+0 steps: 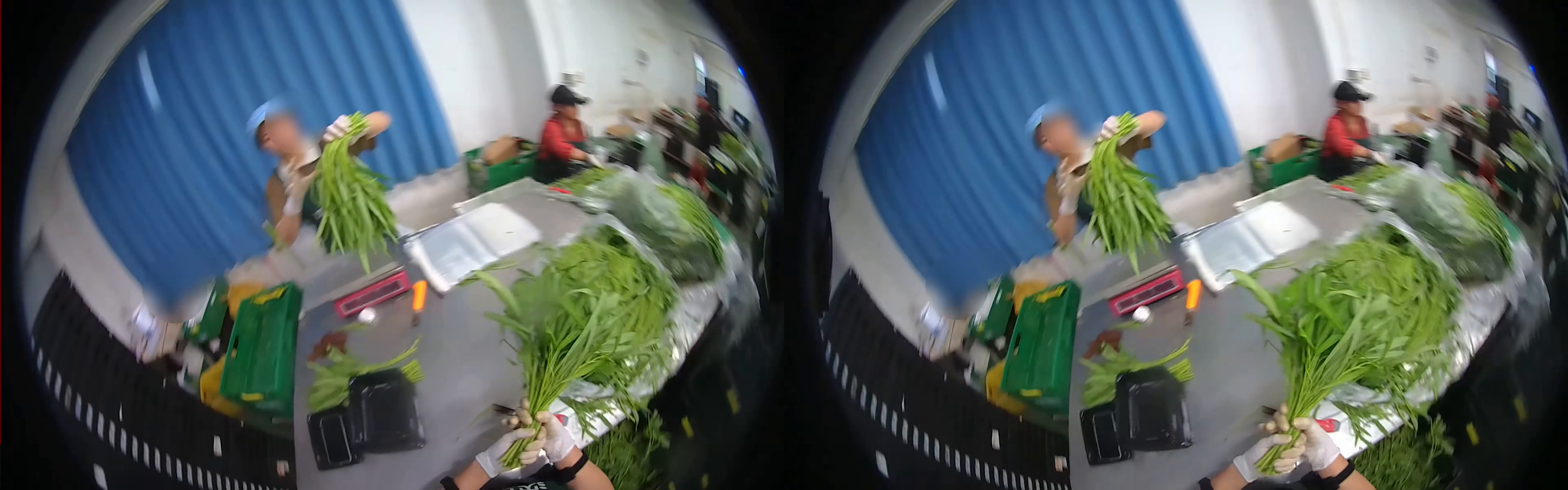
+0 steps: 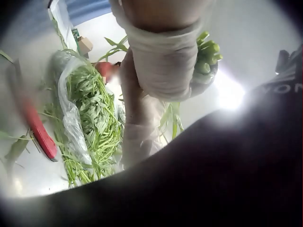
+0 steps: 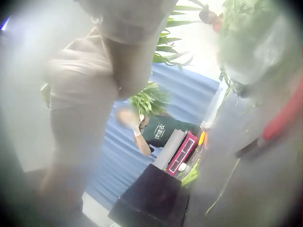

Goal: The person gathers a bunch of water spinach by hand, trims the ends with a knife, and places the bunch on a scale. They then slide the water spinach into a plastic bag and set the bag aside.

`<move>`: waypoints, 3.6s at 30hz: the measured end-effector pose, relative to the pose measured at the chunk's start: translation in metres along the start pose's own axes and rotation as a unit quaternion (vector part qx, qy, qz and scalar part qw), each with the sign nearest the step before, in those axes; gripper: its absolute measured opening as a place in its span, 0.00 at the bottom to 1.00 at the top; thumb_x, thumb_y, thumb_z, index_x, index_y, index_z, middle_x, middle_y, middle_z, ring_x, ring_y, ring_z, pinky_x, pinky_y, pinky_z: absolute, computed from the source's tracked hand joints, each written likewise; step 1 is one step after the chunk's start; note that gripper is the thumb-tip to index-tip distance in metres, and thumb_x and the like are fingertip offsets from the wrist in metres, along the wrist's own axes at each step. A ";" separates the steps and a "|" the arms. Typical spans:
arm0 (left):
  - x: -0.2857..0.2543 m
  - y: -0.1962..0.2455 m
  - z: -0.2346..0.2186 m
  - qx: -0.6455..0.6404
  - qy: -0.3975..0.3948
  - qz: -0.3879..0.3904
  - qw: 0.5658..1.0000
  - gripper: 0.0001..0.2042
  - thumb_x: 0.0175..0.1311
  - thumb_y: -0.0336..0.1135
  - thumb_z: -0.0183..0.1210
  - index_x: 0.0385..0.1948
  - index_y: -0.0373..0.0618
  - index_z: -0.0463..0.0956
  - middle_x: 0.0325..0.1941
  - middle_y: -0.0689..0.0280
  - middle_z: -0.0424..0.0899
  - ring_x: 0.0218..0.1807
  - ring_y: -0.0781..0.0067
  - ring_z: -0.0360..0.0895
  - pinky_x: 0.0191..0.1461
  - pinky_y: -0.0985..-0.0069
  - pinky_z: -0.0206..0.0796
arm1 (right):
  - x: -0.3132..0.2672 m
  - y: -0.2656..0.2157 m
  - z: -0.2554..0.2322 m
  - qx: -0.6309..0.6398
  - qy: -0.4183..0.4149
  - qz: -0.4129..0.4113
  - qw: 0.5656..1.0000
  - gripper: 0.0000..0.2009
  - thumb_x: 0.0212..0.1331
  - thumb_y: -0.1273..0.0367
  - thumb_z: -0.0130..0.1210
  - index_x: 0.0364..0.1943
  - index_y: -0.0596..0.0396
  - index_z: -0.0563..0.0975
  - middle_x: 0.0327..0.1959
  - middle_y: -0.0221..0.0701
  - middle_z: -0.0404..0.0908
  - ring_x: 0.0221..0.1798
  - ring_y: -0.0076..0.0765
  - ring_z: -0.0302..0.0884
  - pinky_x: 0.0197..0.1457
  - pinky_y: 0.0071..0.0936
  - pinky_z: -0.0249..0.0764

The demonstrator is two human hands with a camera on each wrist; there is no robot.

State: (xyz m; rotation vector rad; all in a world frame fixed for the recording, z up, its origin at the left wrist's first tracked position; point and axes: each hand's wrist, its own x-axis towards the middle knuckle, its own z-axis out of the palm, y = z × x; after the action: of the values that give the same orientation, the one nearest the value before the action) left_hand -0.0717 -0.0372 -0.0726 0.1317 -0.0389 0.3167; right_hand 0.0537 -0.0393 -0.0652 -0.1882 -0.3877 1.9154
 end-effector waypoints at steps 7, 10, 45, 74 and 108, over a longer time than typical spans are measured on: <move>-0.073 0.003 -0.046 -0.081 0.061 0.081 0.992 0.25 0.67 0.48 0.44 0.58 0.39 0.60 0.53 0.56 0.71 0.53 0.60 0.70 0.58 0.65 0.61 | 0.115 -0.021 -0.011 -0.262 0.269 0.082 0.923 0.05 0.54 0.72 0.52 0.32 0.54 0.69 0.20 0.28 0.71 0.24 0.30 0.71 0.30 0.27 0.72; -0.116 -0.008 -0.081 -0.009 0.062 0.150 0.987 0.26 0.72 0.48 0.31 0.63 0.37 0.54 0.63 0.49 0.63 0.61 0.53 0.65 0.66 0.58 0.55 | 0.185 -0.035 -0.009 -0.434 0.275 -0.017 0.858 0.06 0.53 0.71 0.54 0.33 0.56 0.70 0.20 0.29 0.73 0.19 0.29 0.70 0.26 0.25 0.70; -0.120 0.013 -0.083 0.739 0.502 0.237 0.383 0.19 0.48 0.26 0.60 0.45 0.38 0.71 0.50 0.54 0.73 0.52 0.56 0.71 0.57 0.67 0.63 | 0.123 -0.017 -0.064 -0.956 -0.072 0.110 0.262 0.24 0.49 0.53 0.57 0.46 0.55 0.75 0.40 0.42 0.77 0.45 0.46 0.75 0.47 0.38 0.70; -0.309 0.146 0.100 0.602 0.592 0.399 0.358 0.11 0.59 0.28 0.57 0.44 0.41 0.76 0.37 0.63 0.83 0.38 0.79 0.78 0.43 0.79 0.70 | 0.287 0.043 0.057 -0.864 -0.160 -0.010 0.476 0.12 0.55 0.59 0.56 0.31 0.53 0.81 0.22 0.39 0.79 0.23 0.47 0.77 0.27 0.35 0.72; -0.380 0.315 -0.086 0.763 0.629 0.036 0.145 0.34 0.54 0.49 0.57 0.59 0.34 0.61 0.65 0.51 0.61 0.68 0.55 0.56 0.68 0.58 0.47 | 0.555 0.397 0.031 -0.711 -0.102 0.293 0.631 0.06 0.48 0.74 0.58 0.29 0.62 0.81 0.23 0.31 0.81 0.21 0.23 0.78 0.26 0.19 0.73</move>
State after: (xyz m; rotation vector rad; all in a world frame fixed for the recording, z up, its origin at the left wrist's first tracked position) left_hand -0.5292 0.1537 -0.1410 1.9562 2.1730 0.3376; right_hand -0.5086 0.3397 -0.1477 -1.2582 -2.1887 1.7347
